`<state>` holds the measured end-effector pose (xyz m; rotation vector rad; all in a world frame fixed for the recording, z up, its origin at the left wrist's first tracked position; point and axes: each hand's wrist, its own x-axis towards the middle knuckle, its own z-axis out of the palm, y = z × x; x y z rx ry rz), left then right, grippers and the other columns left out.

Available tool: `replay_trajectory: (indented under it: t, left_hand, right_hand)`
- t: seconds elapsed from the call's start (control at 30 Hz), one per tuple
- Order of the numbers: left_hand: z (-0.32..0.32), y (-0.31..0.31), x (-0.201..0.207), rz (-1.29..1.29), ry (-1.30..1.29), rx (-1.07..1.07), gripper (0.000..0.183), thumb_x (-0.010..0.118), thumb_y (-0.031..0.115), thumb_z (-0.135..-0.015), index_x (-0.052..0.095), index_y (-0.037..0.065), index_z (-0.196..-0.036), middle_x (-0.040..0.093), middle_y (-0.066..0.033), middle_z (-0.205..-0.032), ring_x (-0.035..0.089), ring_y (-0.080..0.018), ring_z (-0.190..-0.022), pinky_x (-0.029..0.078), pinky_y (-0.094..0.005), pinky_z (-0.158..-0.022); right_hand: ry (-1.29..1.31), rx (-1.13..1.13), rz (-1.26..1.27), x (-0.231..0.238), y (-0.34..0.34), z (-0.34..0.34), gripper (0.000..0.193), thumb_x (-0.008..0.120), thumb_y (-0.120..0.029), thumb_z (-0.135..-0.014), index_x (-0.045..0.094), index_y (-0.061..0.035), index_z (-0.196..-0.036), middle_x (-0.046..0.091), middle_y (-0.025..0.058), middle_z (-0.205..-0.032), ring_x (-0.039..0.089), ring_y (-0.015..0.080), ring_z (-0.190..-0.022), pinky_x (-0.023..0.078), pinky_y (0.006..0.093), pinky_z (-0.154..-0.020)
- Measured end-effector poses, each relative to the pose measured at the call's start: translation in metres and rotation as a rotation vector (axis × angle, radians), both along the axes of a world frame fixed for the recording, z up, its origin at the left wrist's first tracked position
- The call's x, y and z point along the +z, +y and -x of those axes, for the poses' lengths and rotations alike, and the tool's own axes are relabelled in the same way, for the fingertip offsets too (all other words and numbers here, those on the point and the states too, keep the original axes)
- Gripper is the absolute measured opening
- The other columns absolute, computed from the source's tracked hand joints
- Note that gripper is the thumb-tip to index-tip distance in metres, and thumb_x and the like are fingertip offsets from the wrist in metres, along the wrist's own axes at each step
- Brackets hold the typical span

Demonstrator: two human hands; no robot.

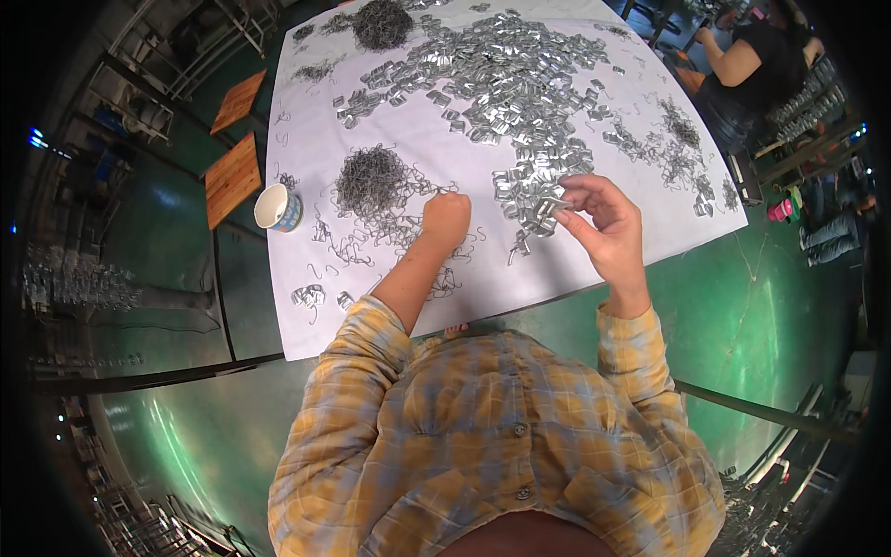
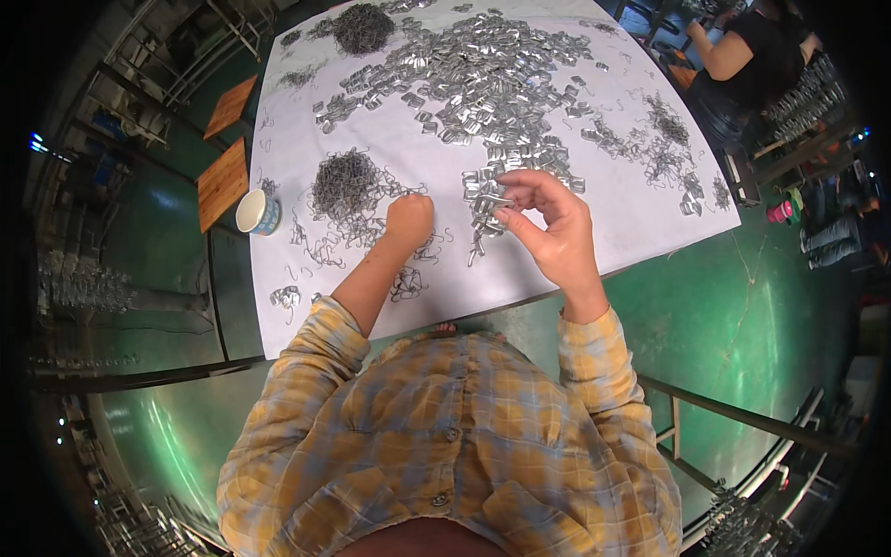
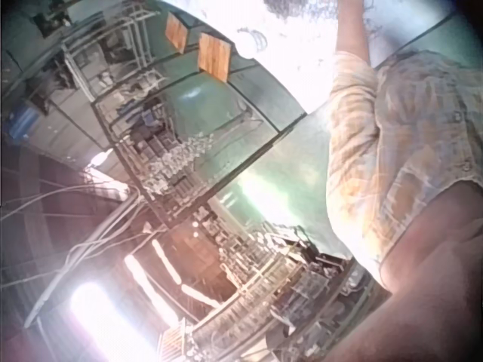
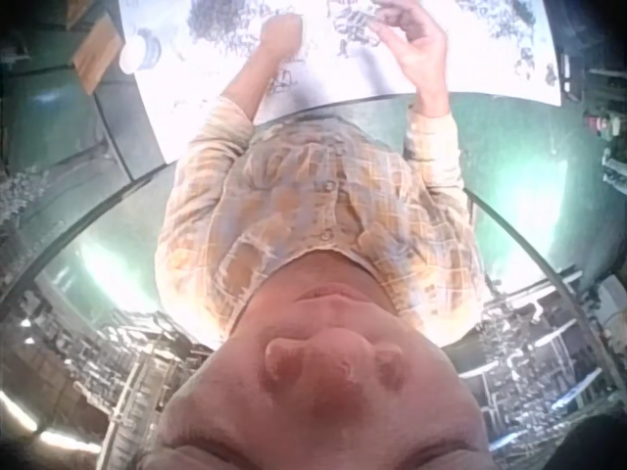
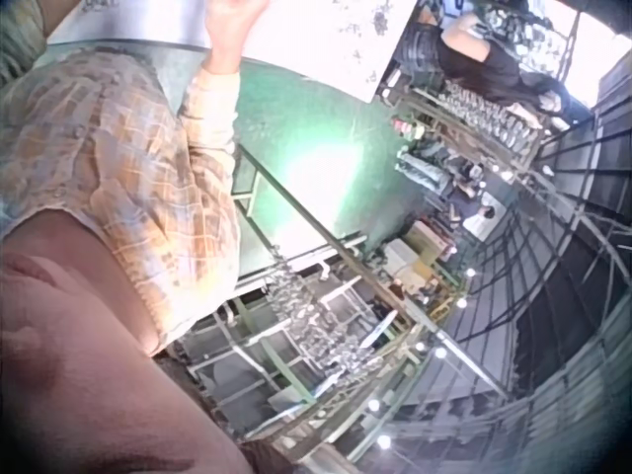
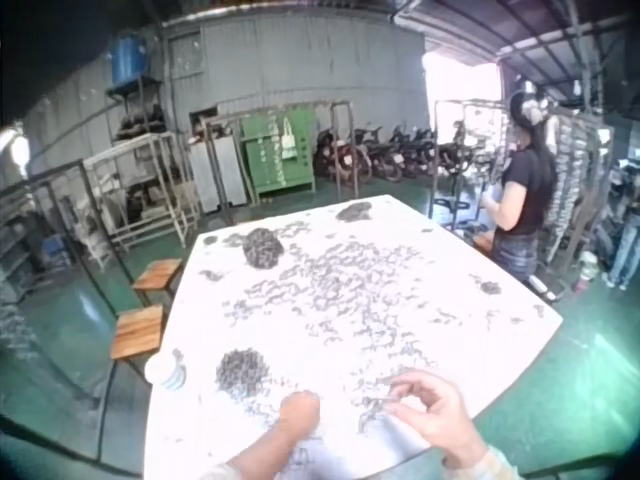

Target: The person picks up metal hooks from a table and hangs them onto a metal rack in a fabrication area.

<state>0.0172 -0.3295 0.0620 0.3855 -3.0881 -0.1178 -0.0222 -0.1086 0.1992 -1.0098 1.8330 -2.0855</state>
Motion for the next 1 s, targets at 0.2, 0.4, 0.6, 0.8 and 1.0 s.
replay_trajectory:
  t: [0.2,0.4,0.6,0.8,1.0]
  left_hand:
    - [-0.015,-0.048,-0.005,-0.476,0.266,0.144,0.011,0.06,0.01,-0.072,0.068,0.003,-0.076,0.064,-0.0161,-0.074,0.063,-0.0314,-0.07,0.051,-0.0376,-0.068]
    - [-0.025,-0.034,-0.009,-0.325,0.266,0.033,0.013,0.063,0.011,-0.071,0.067,0.0,-0.077,0.065,-0.0156,-0.072,0.064,-0.0281,-0.068,0.051,-0.0369,-0.065]
    - [-0.013,-0.008,0.001,0.105,-0.044,-0.039,0.006,0.059,0.006,-0.073,0.065,0.006,-0.074,0.065,-0.0142,-0.08,0.065,-0.0247,-0.075,0.054,-0.0336,-0.063]
    - [-0.01,-0.011,0.008,0.061,-0.101,0.037,0.012,0.054,0.006,-0.075,0.064,0.003,-0.081,0.065,-0.0153,-0.084,0.065,-0.0277,-0.078,0.053,-0.0359,-0.069]
    - [-0.001,0.0,0.01,0.062,-0.18,0.039,0.014,0.055,0.006,-0.075,0.066,0.004,-0.084,0.066,-0.015,-0.087,0.065,-0.0274,-0.081,0.053,-0.0352,-0.071]
  right_hand:
    - [0.029,-0.002,-0.031,-0.001,-0.001,-0.005,0.029,0.066,0.002,-0.075,0.06,0.001,-0.103,0.061,0.0035,-0.084,0.056,0.0095,-0.078,0.044,0.0243,-0.074]
    - [0.015,0.028,-0.059,-0.002,-0.005,-0.003,0.029,0.066,0.002,-0.074,0.06,0.0005,-0.103,0.061,0.0029,-0.083,0.055,0.009,-0.075,0.044,0.0234,-0.073]
    - [0.003,0.056,-0.058,-0.003,-0.01,-0.002,0.03,0.065,0.002,-0.074,0.059,0.0002,-0.104,0.06,0.0025,-0.082,0.055,0.0082,-0.075,0.044,0.0232,-0.072]
    - [0.009,0.066,-0.045,-0.005,-0.01,-0.003,0.032,0.065,0.004,-0.074,0.058,0.0011,-0.106,0.059,0.0029,-0.084,0.055,0.0088,-0.077,0.045,0.0235,-0.072]
    - [0.004,0.028,-0.05,-0.009,-0.007,-0.002,0.032,0.065,0.003,-0.074,0.059,-0.0002,-0.105,0.06,0.0023,-0.081,0.055,0.0077,-0.074,0.045,0.023,-0.072]
